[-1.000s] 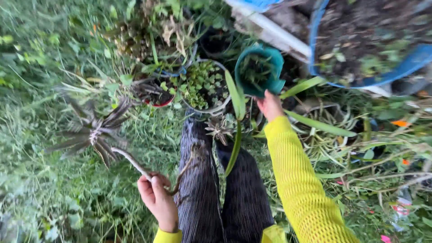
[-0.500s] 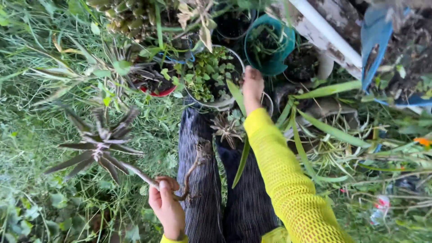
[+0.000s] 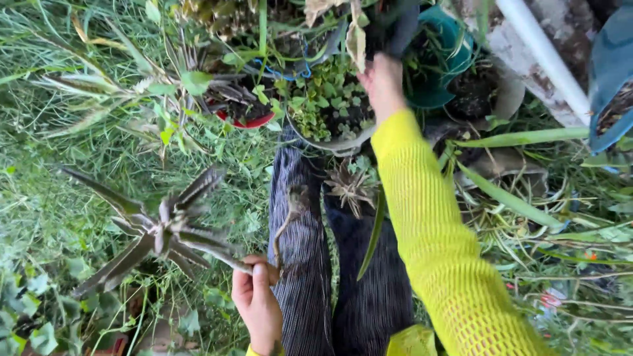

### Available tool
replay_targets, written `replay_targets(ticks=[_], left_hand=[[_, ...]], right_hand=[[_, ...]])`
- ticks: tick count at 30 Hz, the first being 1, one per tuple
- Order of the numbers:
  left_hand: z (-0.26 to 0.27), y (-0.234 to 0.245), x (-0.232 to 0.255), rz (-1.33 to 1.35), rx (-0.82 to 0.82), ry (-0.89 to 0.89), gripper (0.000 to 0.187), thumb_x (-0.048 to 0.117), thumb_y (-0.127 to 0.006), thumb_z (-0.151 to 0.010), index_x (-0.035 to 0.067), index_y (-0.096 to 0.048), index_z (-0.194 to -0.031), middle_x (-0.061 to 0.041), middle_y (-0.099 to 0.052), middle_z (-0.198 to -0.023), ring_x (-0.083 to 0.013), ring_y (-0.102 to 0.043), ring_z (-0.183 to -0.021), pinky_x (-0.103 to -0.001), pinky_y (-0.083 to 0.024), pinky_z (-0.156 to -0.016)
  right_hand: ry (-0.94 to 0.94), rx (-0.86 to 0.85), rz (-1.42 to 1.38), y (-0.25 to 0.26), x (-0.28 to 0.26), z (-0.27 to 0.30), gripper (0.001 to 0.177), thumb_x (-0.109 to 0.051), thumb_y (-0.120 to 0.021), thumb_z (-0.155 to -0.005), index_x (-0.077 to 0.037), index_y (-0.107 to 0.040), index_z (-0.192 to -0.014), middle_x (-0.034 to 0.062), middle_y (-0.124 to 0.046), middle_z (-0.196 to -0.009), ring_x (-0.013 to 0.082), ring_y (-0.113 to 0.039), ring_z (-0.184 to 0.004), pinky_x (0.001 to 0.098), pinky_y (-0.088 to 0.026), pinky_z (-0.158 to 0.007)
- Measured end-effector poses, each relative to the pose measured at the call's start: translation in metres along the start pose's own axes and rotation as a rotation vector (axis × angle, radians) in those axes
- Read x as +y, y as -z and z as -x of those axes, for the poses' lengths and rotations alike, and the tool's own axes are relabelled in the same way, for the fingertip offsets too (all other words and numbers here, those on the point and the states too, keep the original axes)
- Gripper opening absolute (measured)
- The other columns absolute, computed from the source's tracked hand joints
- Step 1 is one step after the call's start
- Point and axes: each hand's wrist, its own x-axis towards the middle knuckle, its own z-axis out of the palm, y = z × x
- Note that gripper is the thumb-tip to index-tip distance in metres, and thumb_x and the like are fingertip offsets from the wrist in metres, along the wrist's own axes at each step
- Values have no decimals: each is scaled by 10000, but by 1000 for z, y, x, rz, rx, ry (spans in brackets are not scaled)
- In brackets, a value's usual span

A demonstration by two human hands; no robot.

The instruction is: The person tends to various potted plants on the ground, picking up a succulent and planting it into a blue pot filled with soil by hand.

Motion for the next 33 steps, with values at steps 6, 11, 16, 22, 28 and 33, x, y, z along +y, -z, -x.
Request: replay_targets(ticks=[6,11,16,22,28,33], left_hand=[[-13,-29,20,104,30,87,58,44,-583,-993,62,-553,-1039,43,-468,-732,-45,-408,-614,-207,-358,-565],[-16,-23,1,140,-66,112,146,34,-590,-1006,100,-494,-918,47,-456,-710,-43,-396,-596,-210,-338,-542],[-27,-35,1,116,-235,73,248,32,-600,-1027,104,-479,-823,22,-487,-704,-58,-420,-603,-223,-358,-547],[-34,-57,19,53,-259,81,188,44,-601,-1014,71,-533,-842,2,-548,-737,-83,-477,-631,-246,-397,-574],[-28,-80,30,13,-363,59,124,49,-633,-988,33,-629,-1110,33,-551,-774,-58,-490,-651,-221,-417,-568],[-15,-104,40,-67,-421,36,572,26,-702,-917,23,-555,-1469,108,-454,-758,0,-406,-637,-161,-349,-554]], right_hand=[[144,-23,59,0,-17,152,325,-162,-576,-975,-4,-593,-1259,124,-744,-1052,228,-736,-861,339,-593,-716],[195,54,219,-7,-27,257,250,-189,-537,-1016,-7,-581,-1181,131,-747,-952,212,-733,-727,328,-580,-648],[214,203,455,7,-31,324,238,-216,-491,-1036,-6,-573,-1115,114,-757,-918,189,-748,-690,316,-575,-591],[183,193,397,25,-33,387,230,-196,-518,-1028,4,-567,-1131,119,-731,-896,202,-726,-663,296,-557,-577],[69,99,231,38,-22,440,233,-183,-554,-991,-4,-581,-1138,115,-724,-870,197,-689,-621,305,-522,-568],[39,87,344,23,-21,478,241,-215,-564,-988,8,-615,-1066,101,-735,-794,196,-701,-613,304,-541,-573]])
